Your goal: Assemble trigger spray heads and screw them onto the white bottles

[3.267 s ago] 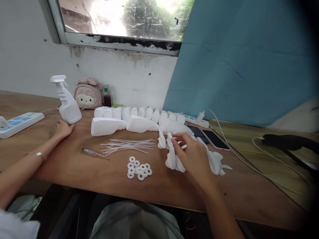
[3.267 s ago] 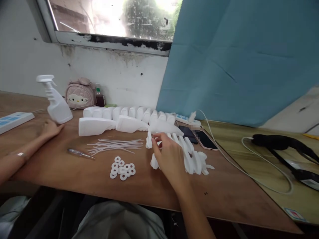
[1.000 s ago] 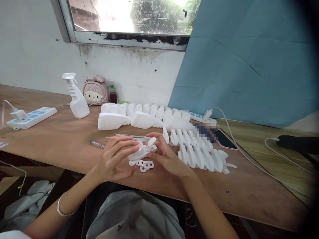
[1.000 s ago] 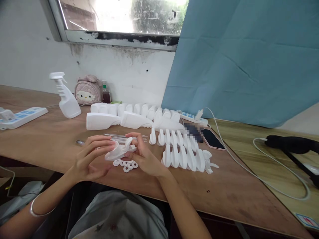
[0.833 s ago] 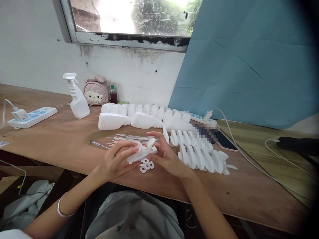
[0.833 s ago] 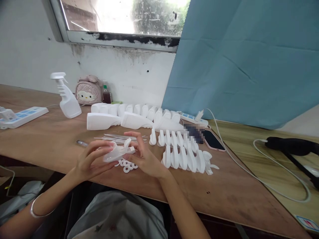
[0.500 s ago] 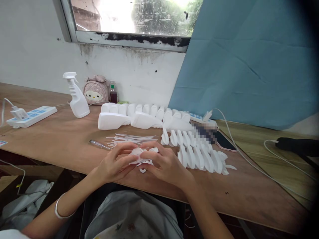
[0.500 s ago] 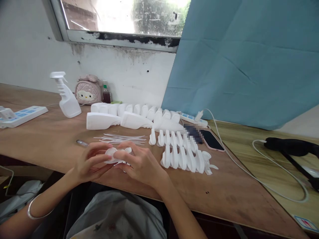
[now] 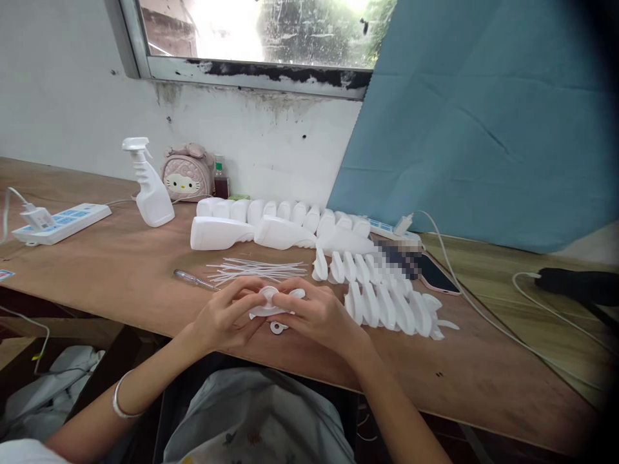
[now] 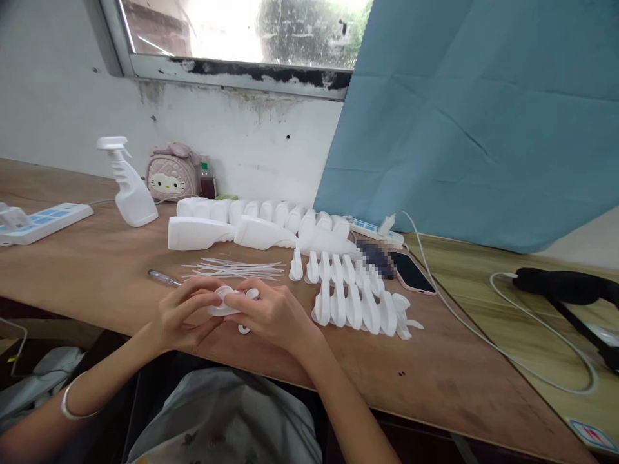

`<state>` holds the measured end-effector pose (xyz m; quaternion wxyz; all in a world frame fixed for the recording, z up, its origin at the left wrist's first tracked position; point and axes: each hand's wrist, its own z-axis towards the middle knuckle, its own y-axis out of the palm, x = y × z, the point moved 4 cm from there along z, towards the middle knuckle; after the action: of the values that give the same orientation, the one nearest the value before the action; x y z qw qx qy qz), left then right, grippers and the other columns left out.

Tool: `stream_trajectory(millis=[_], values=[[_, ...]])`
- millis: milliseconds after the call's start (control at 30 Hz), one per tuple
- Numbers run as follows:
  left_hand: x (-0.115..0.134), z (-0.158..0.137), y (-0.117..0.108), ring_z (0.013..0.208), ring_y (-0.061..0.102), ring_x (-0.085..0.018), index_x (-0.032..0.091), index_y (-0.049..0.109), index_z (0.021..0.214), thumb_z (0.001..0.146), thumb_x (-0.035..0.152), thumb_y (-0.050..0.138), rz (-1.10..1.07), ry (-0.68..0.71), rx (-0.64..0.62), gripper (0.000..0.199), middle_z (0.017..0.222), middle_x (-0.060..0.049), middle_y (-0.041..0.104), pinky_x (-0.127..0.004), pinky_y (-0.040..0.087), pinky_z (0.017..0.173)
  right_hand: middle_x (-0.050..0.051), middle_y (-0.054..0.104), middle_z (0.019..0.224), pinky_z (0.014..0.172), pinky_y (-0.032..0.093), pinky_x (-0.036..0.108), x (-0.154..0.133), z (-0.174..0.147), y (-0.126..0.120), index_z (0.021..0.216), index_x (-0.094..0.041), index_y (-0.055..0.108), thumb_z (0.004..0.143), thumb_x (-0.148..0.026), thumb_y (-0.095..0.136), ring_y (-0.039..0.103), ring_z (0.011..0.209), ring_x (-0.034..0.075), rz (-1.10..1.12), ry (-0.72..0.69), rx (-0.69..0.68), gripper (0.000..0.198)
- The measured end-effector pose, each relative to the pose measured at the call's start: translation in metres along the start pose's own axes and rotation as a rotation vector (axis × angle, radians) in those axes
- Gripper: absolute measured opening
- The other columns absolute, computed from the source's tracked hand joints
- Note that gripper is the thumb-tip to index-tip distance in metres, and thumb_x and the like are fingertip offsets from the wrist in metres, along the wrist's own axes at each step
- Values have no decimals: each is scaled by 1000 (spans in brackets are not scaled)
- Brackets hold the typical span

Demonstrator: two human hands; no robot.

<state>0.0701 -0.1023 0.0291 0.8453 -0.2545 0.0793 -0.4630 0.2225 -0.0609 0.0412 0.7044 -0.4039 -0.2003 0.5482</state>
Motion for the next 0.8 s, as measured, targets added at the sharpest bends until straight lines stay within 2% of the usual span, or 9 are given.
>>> stream_trajectory(millis=[133,300,433,533,700,800], values=[[-5,-5,3,83,58,-16,15,52,92,73,9,58,57,8,9,21,92,-9,57,-27,53,72,6,62,90,56,47,25,-3,-1,2,104,-25,60,87,-31,48,59,65,13,-120,-64,8,22],[-9,-7,6,84,58,-16,16,52,93,75,9,56,55,7,-11,20,91,-9,59,-26,52,72,5,62,85,54,46,24,-2,2,8,96,-22,59,88,-32,45,60,66,14,-104,-71,-26,19],[-6,-2,7,88,57,-17,17,50,100,77,8,51,95,-53,-56,25,94,-9,58,-28,50,76,4,63,85,63,49,27,2,3,8,96,-22,51,86,-32,50,61,74,16,56,24,34,14],[-3,2,7,88,55,-19,17,49,104,78,8,49,116,-119,-114,28,96,-9,57,-31,49,77,6,63,94,70,50,31,6,1,9,105,-22,45,82,-33,55,62,83,18,129,98,94,26],[-5,4,7,84,53,-18,18,48,104,76,1,45,66,-67,-163,33,93,-8,56,-30,48,72,8,63,98,70,50,31,6,1,17,106,-21,43,84,-30,52,63,86,20,123,61,46,25],[-9,2,10,88,53,-19,17,47,107,76,1,45,51,-110,-215,35,96,-9,54,-31,48,75,7,63,97,71,50,31,5,3,16,106,-21,43,83,-30,54,62,87,20,140,93,20,27]])
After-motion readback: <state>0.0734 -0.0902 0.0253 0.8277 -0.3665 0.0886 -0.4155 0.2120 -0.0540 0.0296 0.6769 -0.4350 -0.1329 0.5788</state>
